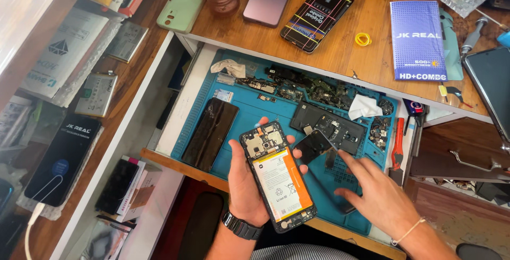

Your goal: The person disassembles a mobile phone, removes the battery and screen, and then begins to reassemble the internal components using a small tool.

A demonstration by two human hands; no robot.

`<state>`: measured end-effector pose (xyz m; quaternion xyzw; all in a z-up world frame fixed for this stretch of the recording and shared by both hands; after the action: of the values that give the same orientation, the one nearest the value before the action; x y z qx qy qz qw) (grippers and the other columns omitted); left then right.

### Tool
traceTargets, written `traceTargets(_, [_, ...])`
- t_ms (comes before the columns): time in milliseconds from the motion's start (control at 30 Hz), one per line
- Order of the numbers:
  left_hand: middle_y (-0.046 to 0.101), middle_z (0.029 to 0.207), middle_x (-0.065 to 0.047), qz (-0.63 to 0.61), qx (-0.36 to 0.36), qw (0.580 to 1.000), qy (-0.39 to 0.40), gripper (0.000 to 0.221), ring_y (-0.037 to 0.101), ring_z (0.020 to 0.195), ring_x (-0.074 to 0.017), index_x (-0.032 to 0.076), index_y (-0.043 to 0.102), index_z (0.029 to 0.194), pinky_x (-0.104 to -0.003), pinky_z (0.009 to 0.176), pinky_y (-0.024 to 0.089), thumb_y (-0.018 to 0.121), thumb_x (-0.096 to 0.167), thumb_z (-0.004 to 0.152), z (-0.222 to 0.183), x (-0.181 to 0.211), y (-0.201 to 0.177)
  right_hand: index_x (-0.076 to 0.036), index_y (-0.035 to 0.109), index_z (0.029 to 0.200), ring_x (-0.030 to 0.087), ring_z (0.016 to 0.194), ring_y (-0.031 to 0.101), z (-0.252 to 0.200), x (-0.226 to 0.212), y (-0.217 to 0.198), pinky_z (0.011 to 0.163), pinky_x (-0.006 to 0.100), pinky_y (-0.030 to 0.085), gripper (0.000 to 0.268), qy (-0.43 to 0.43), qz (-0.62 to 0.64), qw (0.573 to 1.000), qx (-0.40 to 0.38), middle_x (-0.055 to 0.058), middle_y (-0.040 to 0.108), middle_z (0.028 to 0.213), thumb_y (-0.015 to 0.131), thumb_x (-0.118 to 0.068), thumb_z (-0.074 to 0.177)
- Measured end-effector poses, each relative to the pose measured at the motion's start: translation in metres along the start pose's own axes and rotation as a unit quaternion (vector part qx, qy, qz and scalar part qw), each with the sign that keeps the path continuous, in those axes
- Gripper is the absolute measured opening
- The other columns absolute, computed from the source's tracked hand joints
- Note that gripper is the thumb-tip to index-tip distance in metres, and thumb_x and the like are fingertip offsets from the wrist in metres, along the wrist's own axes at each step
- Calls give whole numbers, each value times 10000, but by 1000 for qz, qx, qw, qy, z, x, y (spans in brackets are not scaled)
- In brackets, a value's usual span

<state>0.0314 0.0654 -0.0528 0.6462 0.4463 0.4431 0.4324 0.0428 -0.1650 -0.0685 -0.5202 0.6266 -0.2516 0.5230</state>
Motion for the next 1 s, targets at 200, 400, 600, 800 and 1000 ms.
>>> traceTargets(200, [624,1222,-174,-12,-35,999,-6,746,647,1059,-319,209,342,1581,-507,884,574,257,699,1025,-1,-4,6,-49,680,1155,322,1003,659,-10,-19,-16,854,398,540,420,-193,15,964,185,104,665,1103,749,-235,785])
traceTargets(400, [633,1195,-158,58,10,998,-22,745,666,1111,-317,213,345,1554,-514,940,572,243,683,985,-1,-12,8,-36,742,1051,159,776,670,-18,-62,-35,654,285,577,213,-155,244,944,161,39,709,995,716,-109,853])
traceTargets(600, [623,1318,-107,92,-5,995,-47,715,632,1171,-253,161,365,1565,-413,1002,529,266,623,1029,-8,-21,9,-53,746,997,212,770,674,4,-84,-45,656,324,547,162,-205,226,943,135,59,664,935,736,-127,853])
traceTargets(800, [612,1325,-78,119,8,991,-58,721,610,1163,-229,161,382,1576,-391,976,517,286,626,1035,-9,-24,7,-60,743,956,221,789,682,11,-81,-47,672,332,553,162,-184,229,952,85,63,650,891,755,-157,827])
traceTargets(1000, [606,1299,-84,133,-25,988,-77,732,604,1179,-224,160,383,1560,-398,998,518,271,640,1018,-9,-29,12,-57,708,892,188,715,628,22,-78,-56,640,329,521,165,-131,224,966,1,55,589,780,783,-151,778])
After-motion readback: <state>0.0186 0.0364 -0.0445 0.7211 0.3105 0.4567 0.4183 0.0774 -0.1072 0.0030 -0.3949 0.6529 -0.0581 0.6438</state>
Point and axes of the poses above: each hand's wrist, its own z-axis towards the middle knuckle, its own y-axis out of the palm, x = y × z, the point moved 3 cm from there along z, towards the middle knuckle
